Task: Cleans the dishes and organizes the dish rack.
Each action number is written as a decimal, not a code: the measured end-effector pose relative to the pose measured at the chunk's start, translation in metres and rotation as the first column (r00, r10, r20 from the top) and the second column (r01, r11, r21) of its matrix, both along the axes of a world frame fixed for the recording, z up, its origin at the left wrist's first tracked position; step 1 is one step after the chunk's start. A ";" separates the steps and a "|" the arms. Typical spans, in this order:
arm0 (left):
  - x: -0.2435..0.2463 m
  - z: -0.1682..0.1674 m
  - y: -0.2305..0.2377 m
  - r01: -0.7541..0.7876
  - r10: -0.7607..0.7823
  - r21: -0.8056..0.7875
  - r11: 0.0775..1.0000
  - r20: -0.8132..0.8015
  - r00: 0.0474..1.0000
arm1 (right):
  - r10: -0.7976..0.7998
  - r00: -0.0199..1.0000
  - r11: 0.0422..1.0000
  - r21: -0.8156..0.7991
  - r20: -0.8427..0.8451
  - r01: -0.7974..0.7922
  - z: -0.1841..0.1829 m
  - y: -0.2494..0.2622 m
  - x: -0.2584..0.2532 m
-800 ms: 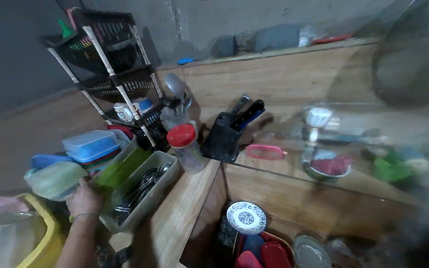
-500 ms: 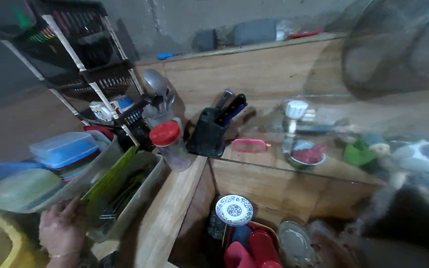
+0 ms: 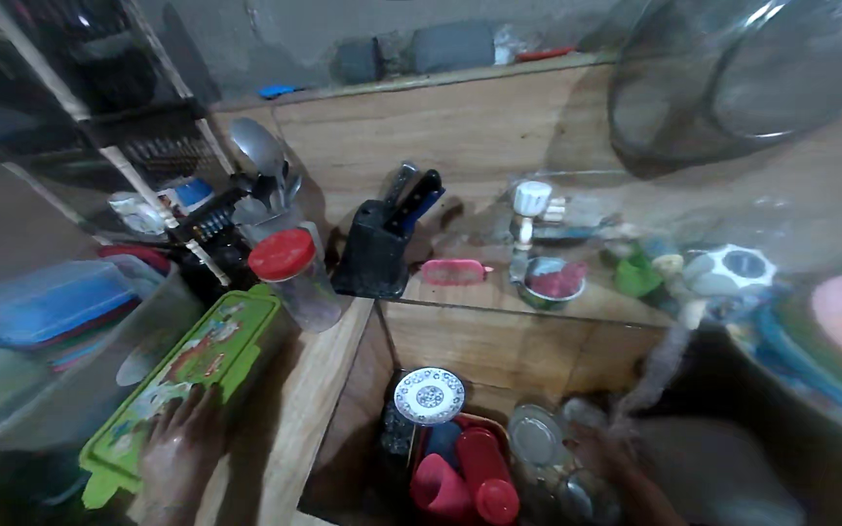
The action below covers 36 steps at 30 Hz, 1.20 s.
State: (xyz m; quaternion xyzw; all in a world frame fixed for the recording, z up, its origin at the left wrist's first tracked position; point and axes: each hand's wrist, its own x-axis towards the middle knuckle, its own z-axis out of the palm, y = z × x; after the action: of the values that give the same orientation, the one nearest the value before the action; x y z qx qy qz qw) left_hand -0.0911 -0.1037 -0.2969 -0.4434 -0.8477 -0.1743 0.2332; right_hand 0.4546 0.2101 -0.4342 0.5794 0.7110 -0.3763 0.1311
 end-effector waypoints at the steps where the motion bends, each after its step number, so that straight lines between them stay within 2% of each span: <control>1: -0.005 -0.004 -0.002 0.010 -0.010 -0.017 1.000 0.007 1.000 | -0.033 0.999 0.999 -0.006 -0.020 0.033 0.001 0.000 0.002; 3: -0.007 -0.004 -0.004 -0.003 0.004 -0.021 1.000 0.053 0.999 | -0.100 0.994 0.994 0.037 -0.041 0.101 0.003 -0.003 0.006; 6: 0.019 0.023 0.011 -0.160 0.160 -0.018 0.987 0.216 0.963 | -0.088 0.996 0.991 0.097 -0.003 0.088 0.022 -0.006 0.008; 8: 0.055 0.042 0.031 -0.190 0.172 0.087 0.978 0.181 0.968 | -0.136 0.991 0.986 0.103 0.006 0.134 0.030 -0.005 0.011; 9: 0.077 0.046 0.043 -0.125 0.106 0.168 0.978 0.113 0.988 | -0.171 0.985 0.981 0.098 0.002 0.170 0.032 -0.003 0.014; 11: 0.129 0.037 0.069 0.197 -0.218 0.274 0.941 0.047 0.975 | -0.252 0.965 0.961 0.096 -0.067 0.258 0.038 -0.001 0.023; 12: 0.163 0.029 0.085 0.346 -0.403 0.291 0.892 0.162 0.901 | -0.297 0.949 0.944 0.117 -0.101 0.308 0.042 0.001 0.027; 13: 0.202 0.022 0.104 0.447 -0.519 0.267 0.854 0.362 0.774 | -0.329 0.937 0.930 0.135 -0.113 0.343 0.050 0.002 0.030; 14: 0.243 0.019 0.124 0.529 -0.534 0.199 0.825 0.580 0.615 | -0.348 0.929 0.921 0.139 -0.126 0.364 0.061 0.002 0.034; 16: 0.319 0.002 0.164 0.710 -0.450 0.099 0.697 0.831 0.327 | -0.416 0.870 0.878 0.131 -0.265 0.460 0.075 -0.003 0.040; 17: 0.351 -0.009 0.182 0.781 -0.412 0.065 0.621 0.875 0.254 | -0.477 0.796 0.831 0.105 -0.372 0.547 0.073 -0.005 0.042; 18: 0.381 -0.016 0.196 0.833 -0.383 0.025 0.552 0.896 0.227 | -0.559 0.699 0.763 0.054 -0.446 0.644 0.069 -0.005 0.042; 20: 0.428 -0.022 0.222 0.890 -0.304 -0.127 0.438 0.911 0.280 | -0.672 0.547 0.641 -0.024 -0.499 0.767 0.064 -0.006 0.038; 21: 0.447 -0.022 0.232 0.887 -0.265 -0.217 0.408 0.901 0.343 | -0.696 0.531 0.617 -0.022 -0.483 0.787 0.066 -0.008 0.037; 23: 0.474 -0.017 0.246 0.833 -0.199 -0.374 0.407 0.854 0.480 | -0.699 0.614 0.648 0.037 -0.367 0.760 0.076 -0.009 0.039; 24: 0.483 -0.014 0.251 0.812 -0.172 -0.423 0.401 0.836 0.521 | -0.710 0.616 0.643 0.045 -0.342 0.765 0.077 -0.008 0.041; 26: 0.492 -0.006 0.258 0.805 -0.146 -0.447 0.390 0.833 0.534 | -0.742 0.546 0.592 0.002 -0.388 0.806 0.075 -0.004 0.046; 27: 0.492 -0.004 0.263 0.819 -0.125 -0.415 0.397 0.859 0.496 | -0.754 0.494 0.565 -0.043 -0.434 0.824 0.076 -0.002 0.047; 29: 0.484 -0.012 0.275 0.845 -0.028 -0.264 0.464 0.950 0.312 | -0.736 0.436 0.565 -0.114 -0.517 0.818 0.081 -0.001 0.047; 31: 0.474 -0.035 0.281 0.807 0.074 -0.090 0.584 0.996 0.058 | -0.658 0.432 0.603 -0.088 -0.616 0.793 0.075 -0.002 0.045; 32: 0.471 -0.046 0.278 0.750 0.110 0.011 0.662 0.988 -0.112 | -0.595 0.447 0.640 -0.058 -0.668 0.766 0.070 -0.002 0.044; 34: 0.472 -0.061 0.271 0.520 0.113 0.139 0.843 0.899 -0.423 | -0.504 0.498 0.727 -0.035 -0.706 0.686 0.065 -0.001 0.043; 36: 0.473 -0.069 0.273 0.374 0.117 0.174 0.911 0.760 -0.639 | -0.489 0.465 0.751 -0.086 -0.738 0.654 0.063 -0.004 0.041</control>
State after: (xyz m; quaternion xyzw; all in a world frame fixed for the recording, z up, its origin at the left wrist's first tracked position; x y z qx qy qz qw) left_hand 0.3819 0.1695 -0.3660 -0.1907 -0.5017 -0.3856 -0.7505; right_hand 0.4959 0.2062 -0.3708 0.5974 0.4999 -0.5165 -0.3556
